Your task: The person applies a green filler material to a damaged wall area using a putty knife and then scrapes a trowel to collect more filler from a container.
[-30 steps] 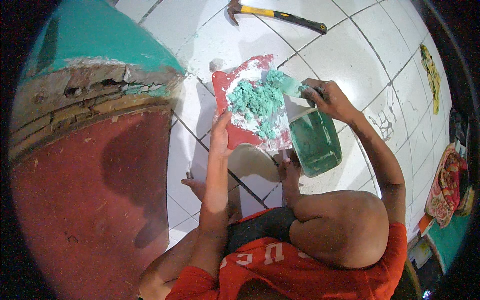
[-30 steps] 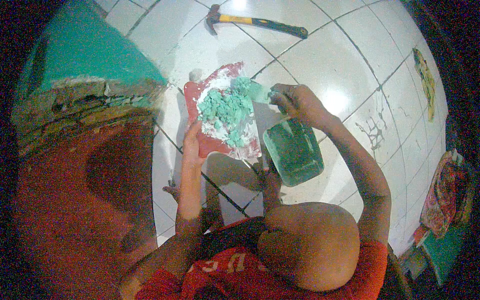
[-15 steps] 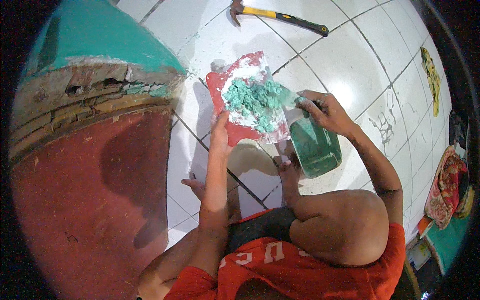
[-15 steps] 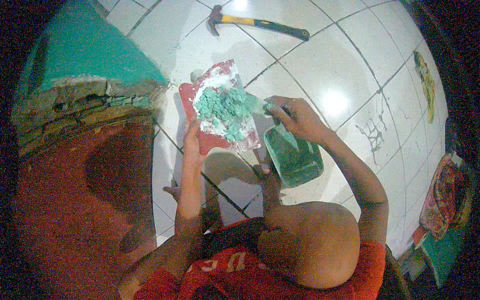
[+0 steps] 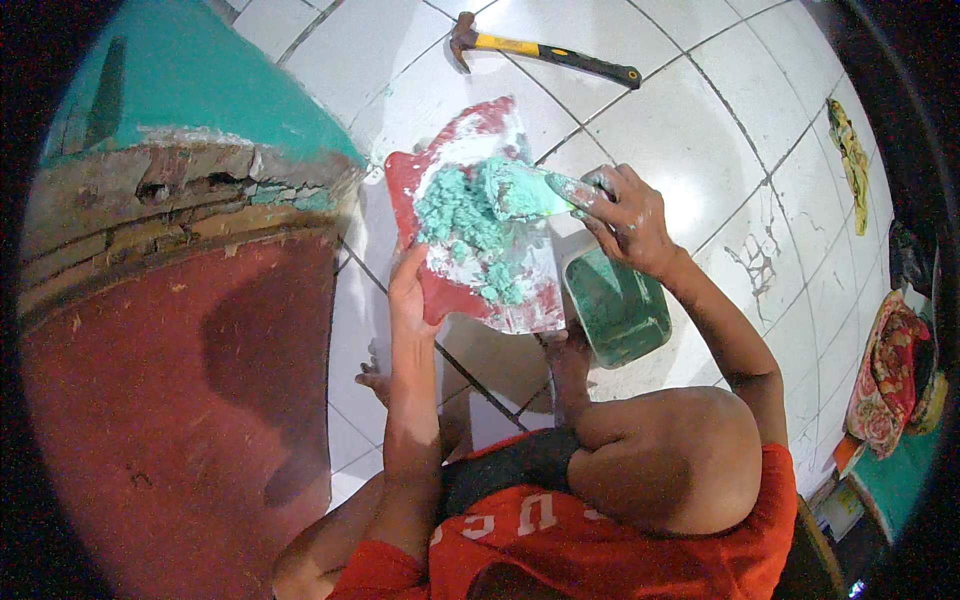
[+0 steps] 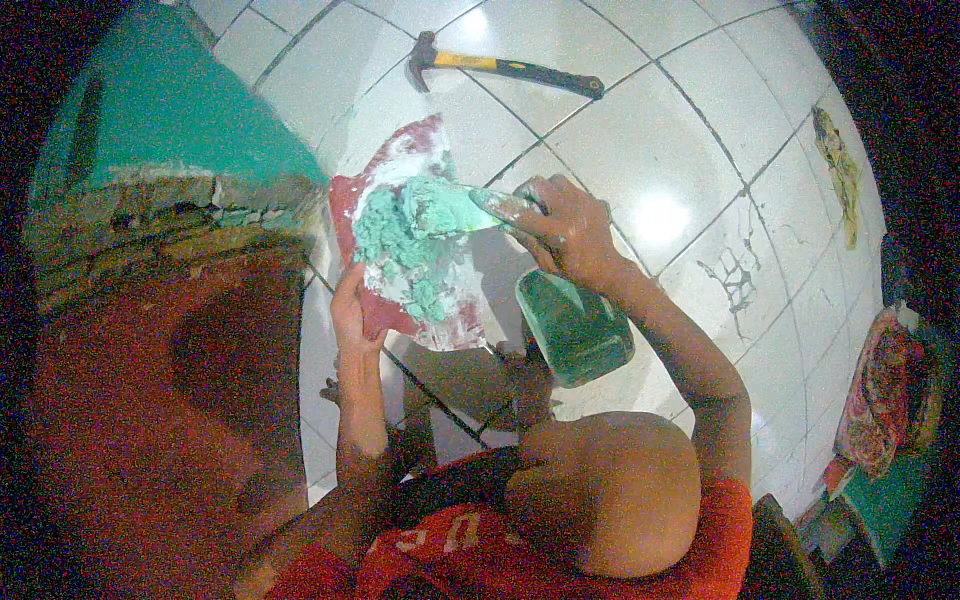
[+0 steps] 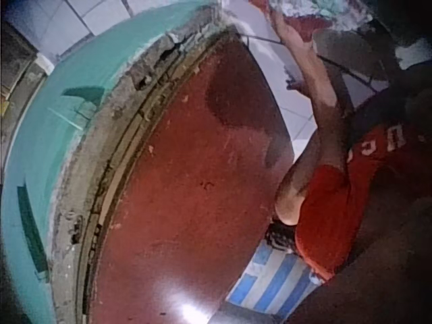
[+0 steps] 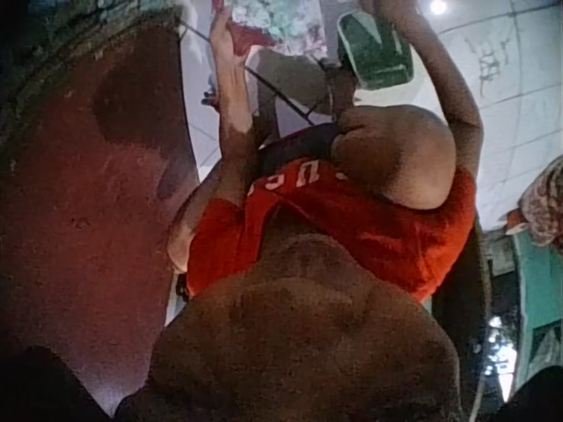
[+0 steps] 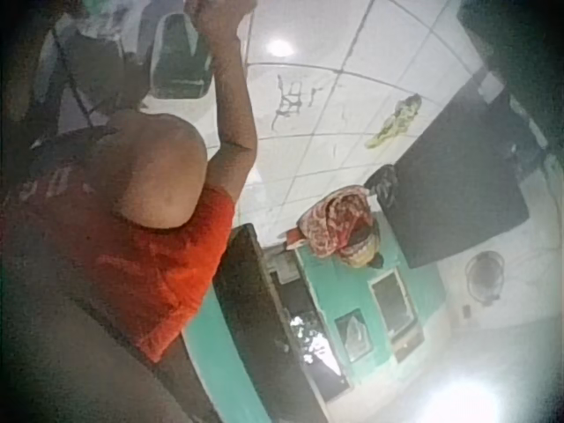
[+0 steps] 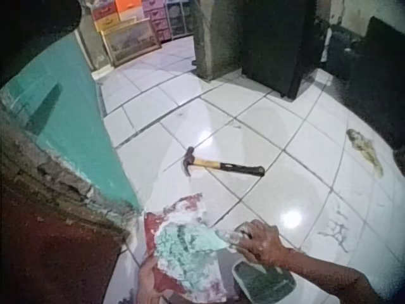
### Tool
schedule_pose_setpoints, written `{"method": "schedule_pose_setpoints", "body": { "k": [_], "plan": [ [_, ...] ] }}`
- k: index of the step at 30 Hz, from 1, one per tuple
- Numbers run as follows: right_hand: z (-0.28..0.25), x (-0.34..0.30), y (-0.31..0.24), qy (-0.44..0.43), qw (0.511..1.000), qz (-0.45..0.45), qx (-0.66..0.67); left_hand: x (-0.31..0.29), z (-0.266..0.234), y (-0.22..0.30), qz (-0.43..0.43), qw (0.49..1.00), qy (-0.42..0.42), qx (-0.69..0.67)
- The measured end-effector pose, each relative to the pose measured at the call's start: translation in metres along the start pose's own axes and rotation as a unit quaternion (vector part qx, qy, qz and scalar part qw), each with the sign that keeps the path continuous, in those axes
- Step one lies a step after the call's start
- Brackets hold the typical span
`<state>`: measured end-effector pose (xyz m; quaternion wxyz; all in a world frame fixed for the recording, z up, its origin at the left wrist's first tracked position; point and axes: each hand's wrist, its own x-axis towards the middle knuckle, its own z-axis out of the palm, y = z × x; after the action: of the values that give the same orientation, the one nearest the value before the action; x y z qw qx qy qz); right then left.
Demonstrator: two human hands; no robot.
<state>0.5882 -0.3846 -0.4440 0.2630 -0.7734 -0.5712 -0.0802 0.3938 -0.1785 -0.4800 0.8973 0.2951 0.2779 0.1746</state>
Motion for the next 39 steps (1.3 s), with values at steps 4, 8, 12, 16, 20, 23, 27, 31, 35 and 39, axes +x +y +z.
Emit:
{"method": "schedule_pose_setpoints", "body": {
  "k": [4, 8, 12, 16, 20, 23, 27, 31, 35, 39],
  "plan": [
    [0.002, -0.021, 0.004, -0.007, 1.000, 0.029, -0.004, 0.003, -0.003, -0.002, 0.022, 1.000, -0.003, -0.001],
    [0.005, -0.032, 0.001, -0.020, 0.999, 0.043, -0.010, 0.007, -0.005, -0.001, 0.023, 1.000, -0.006, 0.020],
    [0.008, -0.041, -0.005, -0.034, 0.997, 0.063, -0.027, 0.011, -0.013, -0.007, 0.040, 0.997, 0.004, 0.067],
    [0.016, -0.056, -0.010, -0.022, 0.997, 0.074, 0.002, 0.010, -0.019, -0.007, 0.037, 0.994, 0.026, 0.096],
    [-0.010, -0.057, -0.013, -0.028, 0.994, 0.085, 0.056, 0.013, -0.022, -0.007, 0.022, 0.998, 0.017, 0.060],
    [-0.047, -0.029, -0.011, -0.119, 0.958, 0.208, 0.157, 0.020, -0.031, -0.010, -0.009, 0.999, 0.009, 0.047],
    [-0.060, -0.010, -0.002, -0.290, 0.864, 0.282, 0.300, 0.026, -0.041, -0.015, -0.033, 0.999, 0.004, 0.015],
    [-0.049, -0.021, -0.012, -0.329, 0.818, 0.329, 0.340, 0.027, -0.033, -0.020, -0.051, 0.997, -0.040, -0.033],
    [-0.031, -0.017, -0.019, -0.294, 0.840, 0.339, 0.304, 0.019, -0.024, -0.013, -0.015, 0.999, 0.001, 0.030],
    [-0.016, -0.007, -0.012, -0.249, 0.863, 0.299, 0.321, 0.006, -0.009, 0.004, -0.043, 0.996, 0.038, 0.064]
  ]
}}
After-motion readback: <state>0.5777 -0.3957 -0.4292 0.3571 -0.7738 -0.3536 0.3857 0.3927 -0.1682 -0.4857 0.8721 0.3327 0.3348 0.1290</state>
